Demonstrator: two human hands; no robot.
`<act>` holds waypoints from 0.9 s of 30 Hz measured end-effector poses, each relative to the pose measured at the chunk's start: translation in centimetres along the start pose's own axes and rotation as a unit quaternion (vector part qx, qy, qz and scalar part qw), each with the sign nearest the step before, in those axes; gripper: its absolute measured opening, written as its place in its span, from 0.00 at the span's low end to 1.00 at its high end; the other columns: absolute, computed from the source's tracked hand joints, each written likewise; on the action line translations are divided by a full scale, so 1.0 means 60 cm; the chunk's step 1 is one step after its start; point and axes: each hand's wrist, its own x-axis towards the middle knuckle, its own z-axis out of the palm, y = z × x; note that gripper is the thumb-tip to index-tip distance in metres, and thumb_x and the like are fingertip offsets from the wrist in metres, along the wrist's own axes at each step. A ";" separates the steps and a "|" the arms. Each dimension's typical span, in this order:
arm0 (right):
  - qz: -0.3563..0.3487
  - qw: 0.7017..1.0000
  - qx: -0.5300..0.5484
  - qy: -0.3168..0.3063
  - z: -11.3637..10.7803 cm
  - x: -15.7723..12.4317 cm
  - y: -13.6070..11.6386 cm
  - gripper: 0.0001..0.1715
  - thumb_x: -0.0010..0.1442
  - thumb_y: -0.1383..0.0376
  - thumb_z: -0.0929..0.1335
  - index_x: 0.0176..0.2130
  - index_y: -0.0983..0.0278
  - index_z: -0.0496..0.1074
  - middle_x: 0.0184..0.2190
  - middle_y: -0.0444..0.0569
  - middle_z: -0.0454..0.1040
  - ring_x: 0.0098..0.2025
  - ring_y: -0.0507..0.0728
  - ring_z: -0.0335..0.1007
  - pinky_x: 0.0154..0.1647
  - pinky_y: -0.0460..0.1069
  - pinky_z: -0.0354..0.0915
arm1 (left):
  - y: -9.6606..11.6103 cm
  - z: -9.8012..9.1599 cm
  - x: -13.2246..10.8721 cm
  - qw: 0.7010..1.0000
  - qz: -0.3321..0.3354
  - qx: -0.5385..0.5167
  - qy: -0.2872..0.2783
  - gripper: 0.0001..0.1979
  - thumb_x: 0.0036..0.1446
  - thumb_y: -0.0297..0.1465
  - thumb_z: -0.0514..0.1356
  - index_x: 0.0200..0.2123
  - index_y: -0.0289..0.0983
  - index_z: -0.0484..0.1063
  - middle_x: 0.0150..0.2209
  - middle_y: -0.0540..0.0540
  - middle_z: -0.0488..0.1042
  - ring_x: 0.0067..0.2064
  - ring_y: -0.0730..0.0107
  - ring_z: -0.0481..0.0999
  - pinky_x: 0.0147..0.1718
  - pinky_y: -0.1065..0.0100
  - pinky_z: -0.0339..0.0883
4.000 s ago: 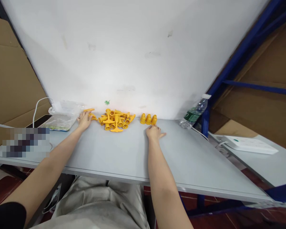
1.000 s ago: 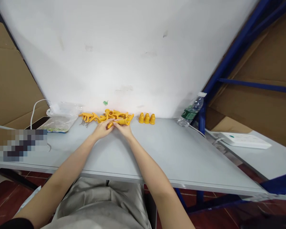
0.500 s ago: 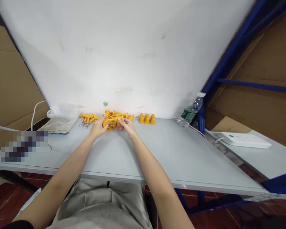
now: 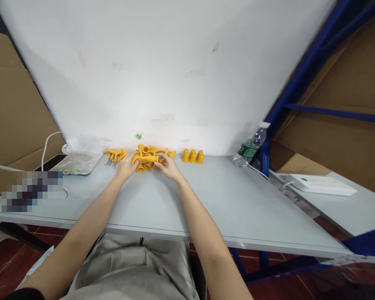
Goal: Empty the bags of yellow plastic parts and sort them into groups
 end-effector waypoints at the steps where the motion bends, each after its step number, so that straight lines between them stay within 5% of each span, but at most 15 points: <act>1: -0.025 0.998 -0.052 0.004 -0.001 -0.001 0.002 0.24 0.58 0.53 0.67 0.51 0.62 0.68 0.47 0.54 0.73 0.38 0.57 0.69 0.41 0.54 0.66 | -0.001 0.001 0.000 1.000 0.003 -0.001 0.001 0.21 0.57 0.28 0.56 0.54 0.43 0.71 0.49 0.43 0.76 0.48 0.57 0.76 0.43 0.63 0.70; 9: -0.099 0.943 -0.319 0.010 0.008 -0.008 -0.001 0.20 0.64 0.58 0.63 0.52 0.65 0.68 0.53 0.59 0.72 0.56 0.64 0.65 0.54 0.58 0.57 | 0.003 0.010 -0.004 0.999 0.035 -0.004 0.008 0.20 0.57 0.28 0.56 0.53 0.43 0.72 0.49 0.44 0.76 0.48 0.60 0.76 0.45 0.65 0.70; 14: -0.077 0.935 -0.345 -0.029 0.015 -0.006 -0.001 0.15 0.64 0.60 0.63 0.47 0.65 0.70 0.47 0.58 0.75 0.51 0.63 0.68 0.55 0.58 0.54 | 0.013 0.011 -0.009 0.999 0.030 0.006 -0.017 0.20 0.57 0.28 0.56 0.54 0.43 0.72 0.52 0.43 0.75 0.49 0.59 0.76 0.43 0.65 0.70; 21: -0.074 0.924 -0.374 0.008 0.013 -0.005 -0.001 0.15 0.61 0.68 0.62 0.48 0.64 0.67 0.46 0.56 0.75 0.50 0.63 0.68 0.56 0.58 0.53 | 0.017 0.010 -0.011 0.999 0.022 0.013 -0.024 0.19 0.56 0.30 0.58 0.52 0.42 0.72 0.49 0.43 0.76 0.49 0.57 0.76 0.45 0.63 0.70; 27: -0.078 0.927 -0.365 -0.027 0.018 -0.008 -0.007 0.19 0.65 0.58 0.62 0.52 0.64 0.68 0.50 0.58 0.74 0.52 0.64 0.67 0.55 0.58 0.53 | 0.010 0.013 -0.012 1.000 0.019 0.004 -0.013 0.18 0.55 0.29 0.58 0.50 0.43 0.73 0.48 0.43 0.77 0.48 0.57 0.76 0.44 0.64 0.70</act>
